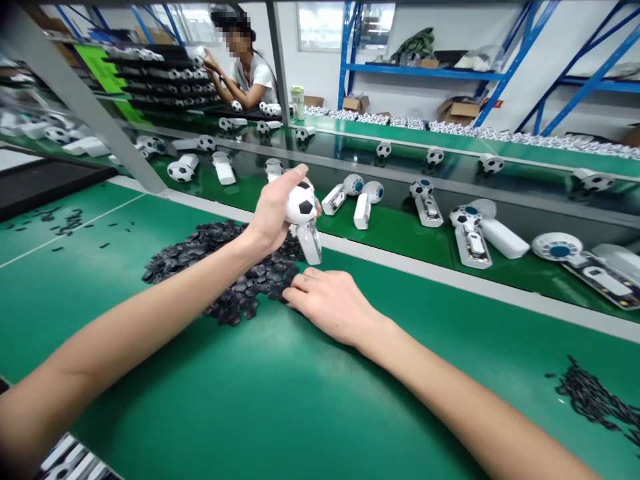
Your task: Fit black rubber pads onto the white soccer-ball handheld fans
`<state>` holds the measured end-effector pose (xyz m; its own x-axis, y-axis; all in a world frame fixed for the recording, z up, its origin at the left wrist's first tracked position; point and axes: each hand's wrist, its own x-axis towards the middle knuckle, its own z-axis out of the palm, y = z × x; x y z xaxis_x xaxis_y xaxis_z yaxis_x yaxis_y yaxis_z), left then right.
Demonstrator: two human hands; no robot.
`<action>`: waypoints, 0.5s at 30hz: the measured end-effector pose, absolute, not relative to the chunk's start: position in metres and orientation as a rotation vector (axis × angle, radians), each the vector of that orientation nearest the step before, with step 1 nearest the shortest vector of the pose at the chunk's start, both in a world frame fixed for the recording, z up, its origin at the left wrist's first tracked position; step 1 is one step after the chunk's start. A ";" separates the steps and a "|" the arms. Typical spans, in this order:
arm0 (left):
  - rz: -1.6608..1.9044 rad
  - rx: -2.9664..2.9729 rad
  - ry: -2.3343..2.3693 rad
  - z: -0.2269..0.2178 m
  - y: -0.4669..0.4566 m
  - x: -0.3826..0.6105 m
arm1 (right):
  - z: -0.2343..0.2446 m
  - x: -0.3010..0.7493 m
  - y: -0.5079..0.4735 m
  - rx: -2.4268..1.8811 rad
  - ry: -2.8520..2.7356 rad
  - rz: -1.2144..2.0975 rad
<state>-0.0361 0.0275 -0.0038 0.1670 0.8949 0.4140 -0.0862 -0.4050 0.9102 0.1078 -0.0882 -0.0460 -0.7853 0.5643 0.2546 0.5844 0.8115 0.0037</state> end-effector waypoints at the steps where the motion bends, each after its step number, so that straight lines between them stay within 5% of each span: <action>1: 1.366 1.498 0.805 -0.003 0.028 -0.036 | -0.048 0.106 -0.085 -0.859 -2.813 -0.168; 15: 1.306 1.429 0.824 0.001 0.023 -0.041 | -0.042 0.083 -0.071 -0.760 -3.009 -0.271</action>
<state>-0.0414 0.0229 0.0009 0.1877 0.9358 0.2985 -0.1330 -0.2769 0.9516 0.0830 -0.0714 -0.0417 -0.8806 0.4690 0.0679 0.4736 0.8658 0.1616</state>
